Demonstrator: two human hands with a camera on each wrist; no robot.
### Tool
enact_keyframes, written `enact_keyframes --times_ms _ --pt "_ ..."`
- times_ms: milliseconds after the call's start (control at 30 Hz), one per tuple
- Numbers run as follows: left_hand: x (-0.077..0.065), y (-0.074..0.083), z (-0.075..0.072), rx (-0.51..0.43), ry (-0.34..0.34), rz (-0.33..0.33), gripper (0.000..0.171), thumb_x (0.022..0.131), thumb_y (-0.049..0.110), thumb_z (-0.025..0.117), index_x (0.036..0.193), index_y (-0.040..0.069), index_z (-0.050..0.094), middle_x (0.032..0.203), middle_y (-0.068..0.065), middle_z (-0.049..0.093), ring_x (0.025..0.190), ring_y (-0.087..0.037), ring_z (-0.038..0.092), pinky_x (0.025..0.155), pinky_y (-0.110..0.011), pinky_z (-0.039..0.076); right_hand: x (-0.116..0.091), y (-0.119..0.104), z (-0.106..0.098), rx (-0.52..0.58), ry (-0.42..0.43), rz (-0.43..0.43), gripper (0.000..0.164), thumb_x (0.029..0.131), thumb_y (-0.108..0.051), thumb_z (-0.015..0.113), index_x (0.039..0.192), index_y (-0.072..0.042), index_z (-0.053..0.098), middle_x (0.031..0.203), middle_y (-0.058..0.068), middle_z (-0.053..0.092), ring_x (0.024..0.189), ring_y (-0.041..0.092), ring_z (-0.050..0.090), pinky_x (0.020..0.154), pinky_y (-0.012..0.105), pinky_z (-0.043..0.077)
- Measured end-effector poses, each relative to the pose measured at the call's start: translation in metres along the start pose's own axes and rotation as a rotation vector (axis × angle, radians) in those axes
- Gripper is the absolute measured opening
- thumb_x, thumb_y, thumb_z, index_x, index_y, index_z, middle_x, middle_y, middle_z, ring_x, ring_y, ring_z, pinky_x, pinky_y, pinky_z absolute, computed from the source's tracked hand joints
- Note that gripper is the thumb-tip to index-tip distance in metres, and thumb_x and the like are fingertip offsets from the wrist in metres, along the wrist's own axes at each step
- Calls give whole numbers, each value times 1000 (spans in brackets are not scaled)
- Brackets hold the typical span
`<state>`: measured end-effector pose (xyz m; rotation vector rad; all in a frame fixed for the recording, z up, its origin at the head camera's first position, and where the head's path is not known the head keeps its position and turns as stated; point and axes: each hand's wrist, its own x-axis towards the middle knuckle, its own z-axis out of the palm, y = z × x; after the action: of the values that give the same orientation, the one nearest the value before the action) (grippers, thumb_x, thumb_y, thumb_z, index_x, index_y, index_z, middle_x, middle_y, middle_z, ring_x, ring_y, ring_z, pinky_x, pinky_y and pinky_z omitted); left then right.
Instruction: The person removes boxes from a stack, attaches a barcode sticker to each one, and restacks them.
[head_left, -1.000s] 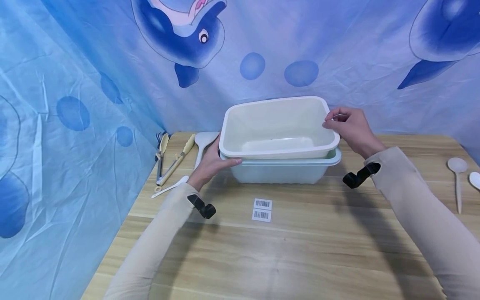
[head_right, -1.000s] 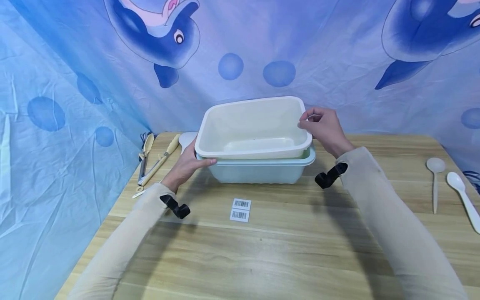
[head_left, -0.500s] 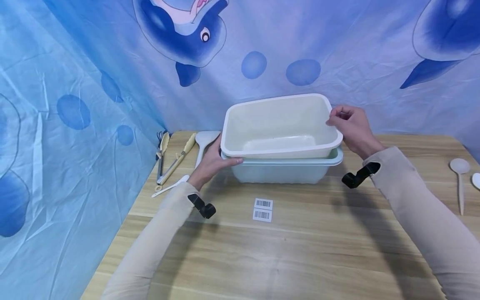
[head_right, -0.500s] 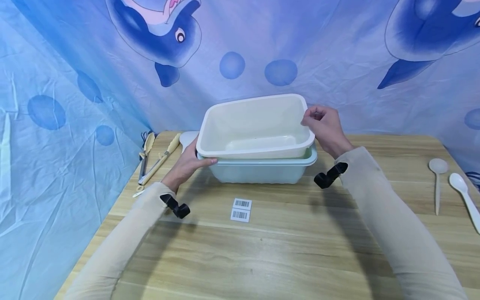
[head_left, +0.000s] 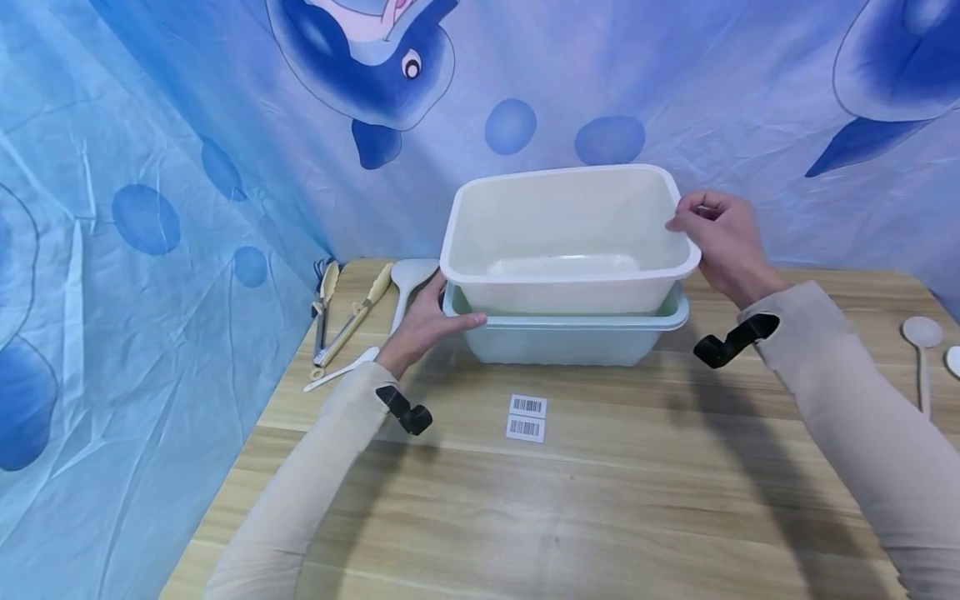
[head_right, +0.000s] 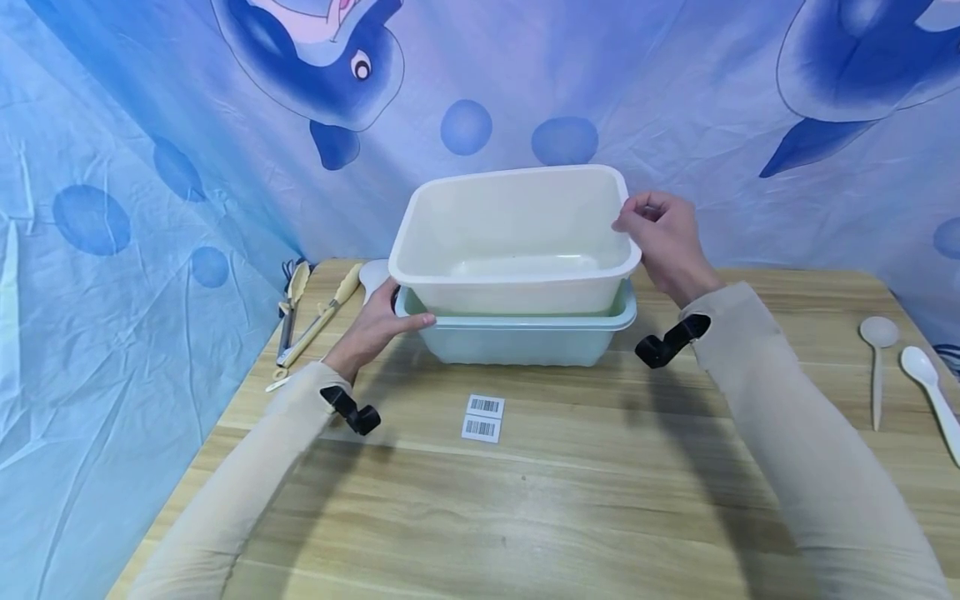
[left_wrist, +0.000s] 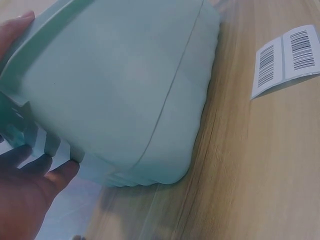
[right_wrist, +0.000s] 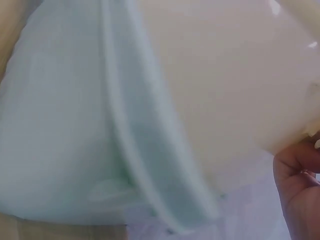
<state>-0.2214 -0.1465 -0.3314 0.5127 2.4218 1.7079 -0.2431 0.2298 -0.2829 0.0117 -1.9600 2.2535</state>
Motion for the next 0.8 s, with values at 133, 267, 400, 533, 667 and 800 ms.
enact_keyframes --times_ms 133,267,400,533,667,800 --pt "6 -9 -1 21 -8 -3 102 77 17 79 155 28 13 162 -1 18 150 -22 11 120 -55 10 0 -12 -2 56 6 0 12 83 8 59 79 -2 63 70 3 60 57 13 54 48 21 48" --pt "14 -26 -3 45 -8 -20 107 78 20 79 155 32 6 163 6 8 151 -18 4 120 -55 10 1 -20 -2 100 -2 -18 10 82 9 62 80 0 63 77 5 62 61 14 58 51 22 52" --pt "15 -31 -3 71 6 -46 108 77 30 80 154 34 5 163 10 6 151 -16 3 120 -54 10 1 -25 -1 124 -15 -22 8 82 9 63 82 1 63 76 6 64 58 15 59 51 23 52" --pt "14 -33 -2 58 7 -27 108 76 32 81 154 35 7 162 12 6 151 -15 4 120 -54 10 0 -30 -2 143 -16 -22 8 82 9 64 83 1 64 76 6 66 59 16 62 51 23 52" --pt "14 -32 -1 49 8 -23 105 76 28 81 153 40 9 163 10 9 151 -17 6 119 -57 12 0 -38 -5 180 -14 -24 8 81 8 67 84 1 64 75 8 68 60 17 64 52 24 53" --pt "13 -32 -1 45 15 -23 106 76 30 81 154 37 10 163 8 11 151 -19 8 118 -59 13 0 -49 -9 219 3 -38 8 80 9 70 84 2 66 83 9 68 65 19 68 54 25 56"
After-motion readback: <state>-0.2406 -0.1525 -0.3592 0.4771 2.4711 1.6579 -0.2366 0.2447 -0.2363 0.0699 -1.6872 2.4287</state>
